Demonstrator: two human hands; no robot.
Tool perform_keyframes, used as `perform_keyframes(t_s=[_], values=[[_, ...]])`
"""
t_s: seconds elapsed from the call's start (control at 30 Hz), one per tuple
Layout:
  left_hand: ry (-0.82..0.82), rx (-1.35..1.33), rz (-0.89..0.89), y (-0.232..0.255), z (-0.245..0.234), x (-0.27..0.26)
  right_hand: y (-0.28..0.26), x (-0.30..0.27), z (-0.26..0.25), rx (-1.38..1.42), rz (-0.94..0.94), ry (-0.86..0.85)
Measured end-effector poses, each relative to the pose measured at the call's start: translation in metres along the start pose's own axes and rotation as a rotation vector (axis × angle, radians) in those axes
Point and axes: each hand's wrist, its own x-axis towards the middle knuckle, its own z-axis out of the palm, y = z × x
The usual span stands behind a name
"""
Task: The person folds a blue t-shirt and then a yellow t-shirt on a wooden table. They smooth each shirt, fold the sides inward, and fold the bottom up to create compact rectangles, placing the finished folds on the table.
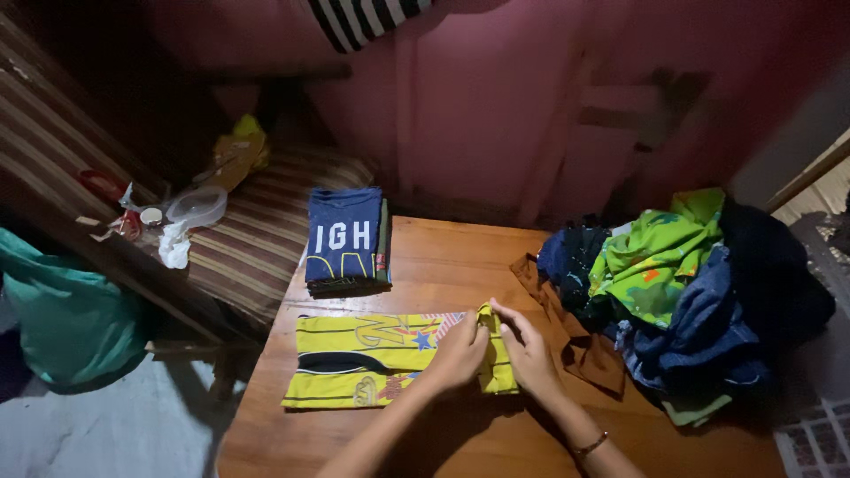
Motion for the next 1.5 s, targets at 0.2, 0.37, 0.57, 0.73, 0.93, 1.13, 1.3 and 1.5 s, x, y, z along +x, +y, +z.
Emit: perform_keyframes(t_s=[0.2,0.37,0.57,0.73,0.93,1.13,1.3,1.5], values=[[0.003,-0.396,0.114,0.014,-0.019,0.001,-0.024,0.004,0.005,0.06,-0.027,0.014],[0.098,-0.417,0.026,0.007,-0.079,-0.018,-0.056,0.018,0.035,-0.162,-0.173,-0.092],[0.215,-0.488,-0.175,-0.043,-0.154,-0.044,-0.078,0.028,0.088,-0.362,-0.283,-0.268],[0.36,-0.187,-0.259,-0.067,-0.2,-0.078,-0.073,0.031,0.123,-0.571,-0.339,-0.373],[0.548,0.299,-0.213,-0.052,-0.213,-0.098,-0.057,0.027,0.149,-0.631,-0.41,-0.415],[0.586,0.432,-0.311,-0.04,-0.214,-0.109,-0.054,0.025,0.157,-0.823,-0.509,-0.428],[0.596,0.408,-0.215,-0.056,-0.214,-0.113,-0.058,0.02,0.159,-0.866,-0.489,-0.454],[0.652,0.48,-0.049,-0.078,-0.208,-0.114,-0.06,0.021,0.161,-0.908,-0.48,-0.454]])
